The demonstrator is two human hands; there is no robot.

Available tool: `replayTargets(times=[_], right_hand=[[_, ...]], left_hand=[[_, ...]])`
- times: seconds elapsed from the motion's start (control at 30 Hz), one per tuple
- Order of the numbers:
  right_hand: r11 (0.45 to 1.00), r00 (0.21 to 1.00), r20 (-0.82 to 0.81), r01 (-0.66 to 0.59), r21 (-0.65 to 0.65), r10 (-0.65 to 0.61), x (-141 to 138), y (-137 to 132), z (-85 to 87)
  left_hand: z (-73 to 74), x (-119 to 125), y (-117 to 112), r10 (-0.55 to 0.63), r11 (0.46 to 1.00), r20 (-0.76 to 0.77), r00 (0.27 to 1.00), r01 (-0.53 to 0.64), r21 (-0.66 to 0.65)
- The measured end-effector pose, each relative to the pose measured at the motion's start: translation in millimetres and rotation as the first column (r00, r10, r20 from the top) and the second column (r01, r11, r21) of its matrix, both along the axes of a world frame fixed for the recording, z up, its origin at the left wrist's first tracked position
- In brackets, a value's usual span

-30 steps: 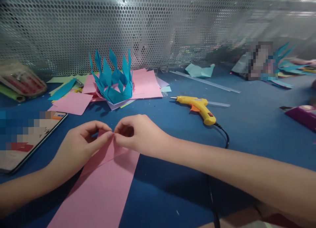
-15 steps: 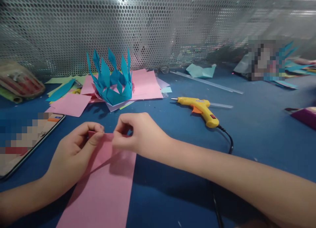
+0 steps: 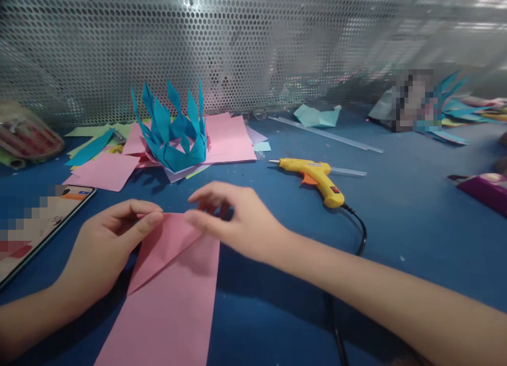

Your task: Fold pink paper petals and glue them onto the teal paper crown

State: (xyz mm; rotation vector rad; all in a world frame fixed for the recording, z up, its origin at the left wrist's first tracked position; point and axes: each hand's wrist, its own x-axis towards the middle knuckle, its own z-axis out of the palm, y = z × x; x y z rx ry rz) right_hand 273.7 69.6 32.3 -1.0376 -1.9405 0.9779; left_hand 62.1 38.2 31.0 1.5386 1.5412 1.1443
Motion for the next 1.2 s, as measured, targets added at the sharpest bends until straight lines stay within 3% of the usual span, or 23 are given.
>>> replayTargets(times=[0.07,0.2,0.33,0.6,0.77,0.83,1.03,1.2], right_hand=[[0.997,0.997,0.011,-0.077,-0.030,0.077,-7,-10,-0.1],[0.999,0.999,0.004,-0.036,0.039,0.036,-8,-20,-0.3],[0.993,0.998,0.014,-0.066,0.097,0.065,-6,-21,1.0],[0.985,0.994,0.036,-0.106,0.136,0.102,-3,-17,0.3],[0.997,0.998,-0.039,0.054,0.059,-0.052,10,-5,-1.2],[0.996,0.995,-0.068,0.083,0.039,-0.080,13,0,-2.6],[1.000,0.998,-0.067,0.007,-0.015,-0.008,1,2,-10.4],[0.997,0.998,-0.036,0.045,0.065,-0.043,-3,-4,-15.0]], left_hand=[[2.3,3,-5,-0.055,0.998,0.004,0.998,0.055,0.014],[2.6,1,-12,-0.148,0.988,-0.011,0.989,0.149,0.049],[0.6,-4,-10,-0.166,0.982,0.000,0.986,0.166,0.092],[0.8,-6,-5,-0.128,0.991,0.040,0.991,0.127,0.032],[-6.4,-16,5,-0.002,1.000,0.143,0.990,0.003,-0.002],[-6.5,-17,8,0.003,0.999,0.186,0.983,0.003,-0.032],[-1.8,-10,5,-0.172,0.966,0.281,0.944,0.217,-0.137],[-5.4,-13,5,-0.333,0.896,0.365,0.870,0.412,-0.166]])
